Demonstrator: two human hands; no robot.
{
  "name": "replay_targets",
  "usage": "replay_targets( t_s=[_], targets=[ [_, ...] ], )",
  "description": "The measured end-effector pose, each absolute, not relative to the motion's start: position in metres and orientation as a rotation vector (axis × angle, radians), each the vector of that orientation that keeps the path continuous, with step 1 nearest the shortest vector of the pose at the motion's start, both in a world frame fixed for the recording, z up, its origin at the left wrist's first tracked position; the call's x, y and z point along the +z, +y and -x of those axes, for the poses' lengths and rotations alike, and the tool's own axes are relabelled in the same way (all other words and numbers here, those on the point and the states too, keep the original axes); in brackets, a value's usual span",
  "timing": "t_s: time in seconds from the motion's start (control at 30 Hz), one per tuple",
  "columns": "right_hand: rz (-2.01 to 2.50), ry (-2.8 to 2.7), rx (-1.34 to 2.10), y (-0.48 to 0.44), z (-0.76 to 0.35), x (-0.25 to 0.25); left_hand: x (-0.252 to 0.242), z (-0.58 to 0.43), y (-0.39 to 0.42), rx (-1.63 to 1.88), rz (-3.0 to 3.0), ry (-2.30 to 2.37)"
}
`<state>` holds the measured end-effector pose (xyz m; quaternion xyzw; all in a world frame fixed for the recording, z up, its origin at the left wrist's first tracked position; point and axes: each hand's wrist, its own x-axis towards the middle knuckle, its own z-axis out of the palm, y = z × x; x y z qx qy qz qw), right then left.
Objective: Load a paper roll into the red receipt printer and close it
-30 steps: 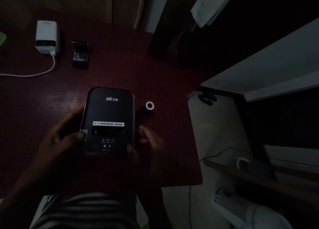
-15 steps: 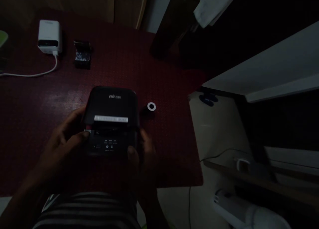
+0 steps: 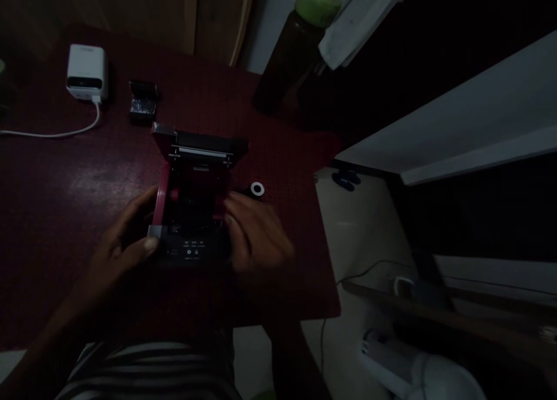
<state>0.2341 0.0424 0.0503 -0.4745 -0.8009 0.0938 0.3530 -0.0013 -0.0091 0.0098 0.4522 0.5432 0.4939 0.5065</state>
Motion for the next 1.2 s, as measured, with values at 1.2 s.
replay_targets(
  t_s=[1.2],
  targets=[
    [1.591, -1.554, 1.024, 0.028, -0.287, 0.011, -0.006, 0.004, -0.007, 1.179, -1.281, 1.416]
  ],
)
